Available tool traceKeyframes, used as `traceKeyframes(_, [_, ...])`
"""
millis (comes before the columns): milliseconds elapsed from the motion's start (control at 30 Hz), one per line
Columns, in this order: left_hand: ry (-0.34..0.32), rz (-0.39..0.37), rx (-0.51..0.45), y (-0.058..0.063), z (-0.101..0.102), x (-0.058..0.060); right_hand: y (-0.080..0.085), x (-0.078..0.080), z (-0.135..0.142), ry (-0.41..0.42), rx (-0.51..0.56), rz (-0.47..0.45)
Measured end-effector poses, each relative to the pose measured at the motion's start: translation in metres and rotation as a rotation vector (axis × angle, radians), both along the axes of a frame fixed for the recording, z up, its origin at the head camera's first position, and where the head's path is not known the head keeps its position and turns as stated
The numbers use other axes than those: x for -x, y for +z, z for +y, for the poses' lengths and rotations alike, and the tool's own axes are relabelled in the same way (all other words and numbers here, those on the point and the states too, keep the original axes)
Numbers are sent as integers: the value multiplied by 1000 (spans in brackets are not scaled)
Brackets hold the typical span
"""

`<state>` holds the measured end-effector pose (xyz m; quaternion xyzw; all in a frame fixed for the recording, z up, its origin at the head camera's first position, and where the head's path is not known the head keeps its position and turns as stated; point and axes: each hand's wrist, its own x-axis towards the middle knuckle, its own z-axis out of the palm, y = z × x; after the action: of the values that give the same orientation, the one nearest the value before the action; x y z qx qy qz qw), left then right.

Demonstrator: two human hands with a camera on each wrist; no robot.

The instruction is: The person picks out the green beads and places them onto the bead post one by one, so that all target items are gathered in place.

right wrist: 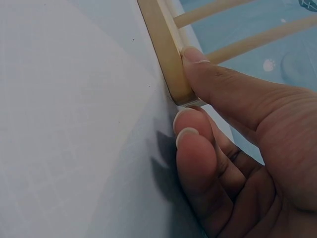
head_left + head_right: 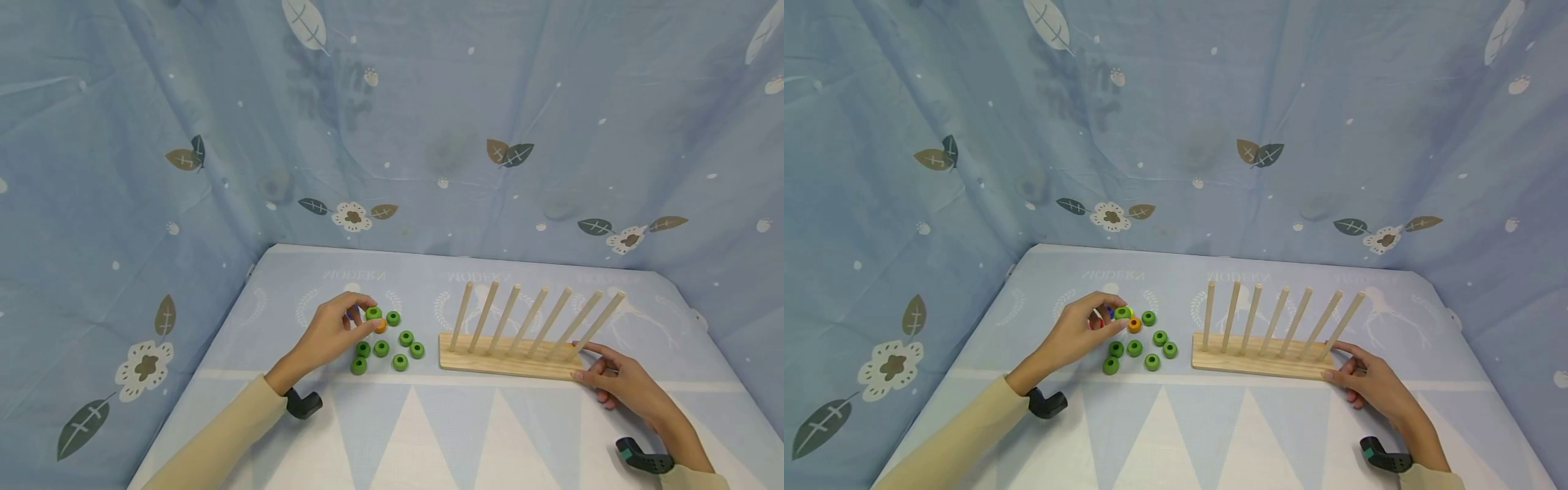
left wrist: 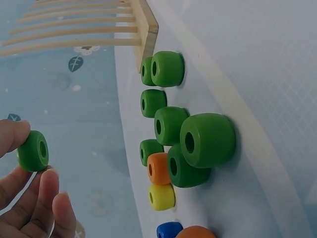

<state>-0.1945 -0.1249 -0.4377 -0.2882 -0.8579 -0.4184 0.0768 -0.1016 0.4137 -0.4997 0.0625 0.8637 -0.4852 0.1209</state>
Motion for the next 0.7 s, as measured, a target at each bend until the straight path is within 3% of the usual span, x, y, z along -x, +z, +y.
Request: traceKeyframes(700, [-30, 19, -8, 12, 13, 3, 0, 0, 0, -2, 13, -8])
